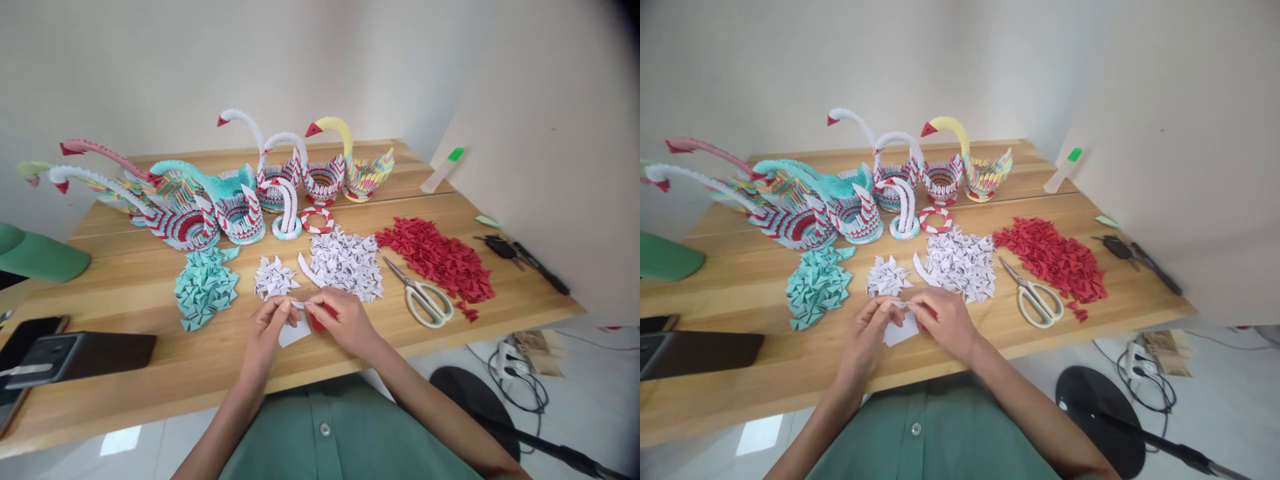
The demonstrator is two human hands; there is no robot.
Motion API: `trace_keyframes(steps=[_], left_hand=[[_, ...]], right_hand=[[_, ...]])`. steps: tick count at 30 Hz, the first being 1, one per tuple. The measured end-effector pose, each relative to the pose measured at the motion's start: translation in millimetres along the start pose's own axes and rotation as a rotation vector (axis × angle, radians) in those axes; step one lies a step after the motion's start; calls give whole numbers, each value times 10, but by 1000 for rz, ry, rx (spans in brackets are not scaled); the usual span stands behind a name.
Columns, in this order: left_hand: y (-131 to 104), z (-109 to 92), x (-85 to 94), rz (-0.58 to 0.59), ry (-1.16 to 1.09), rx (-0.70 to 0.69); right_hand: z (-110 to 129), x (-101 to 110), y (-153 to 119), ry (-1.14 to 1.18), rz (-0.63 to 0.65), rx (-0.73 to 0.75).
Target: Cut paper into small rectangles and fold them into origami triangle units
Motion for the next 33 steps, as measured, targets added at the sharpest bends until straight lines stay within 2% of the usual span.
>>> trace_keyframes(steps=[4, 8, 11, 15, 17, 19, 23, 27, 29, 33], left_hand=[[-5, -13, 12, 78, -47, 86], [4, -94, 22, 115, -53, 161], [20, -150, 17, 139, -73, 162], [22, -191, -2, 96, -7, 114], [9, -195, -22, 81, 47, 80], [-5, -197, -45, 70, 97, 38], [-23, -195, -79, 35, 82, 36], [-25, -187, -102, 125, 68, 102], [-29, -183, -103, 164, 44, 111], [-40, -176, -108, 162, -141, 167]], right_hand=[[24, 12, -45, -204, -63, 251], [52, 24, -82, -251, -102, 279], [68, 51, -100, -92, -85, 165], [21, 81, -120, 230, 14, -201], [2, 69, -123, 333, 93, -314], [1, 48, -114, 377, 125, -340], [38, 20, -82, 354, 35, -340], [66, 4, -70, 374, -14, -343], [46, -20, -82, 469, -2, -355], [-48, -109, -143, 810, 15, -435]])
Point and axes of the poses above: each hand's wrist, its own y-axis towards the middle knuckle, its own x-axis out of the back of the hand, z = x × y, the point moved 2 cm from there along y, towards the middle knuckle, and after that the axes turned 4 degrees about z, right-handed, at the moved point
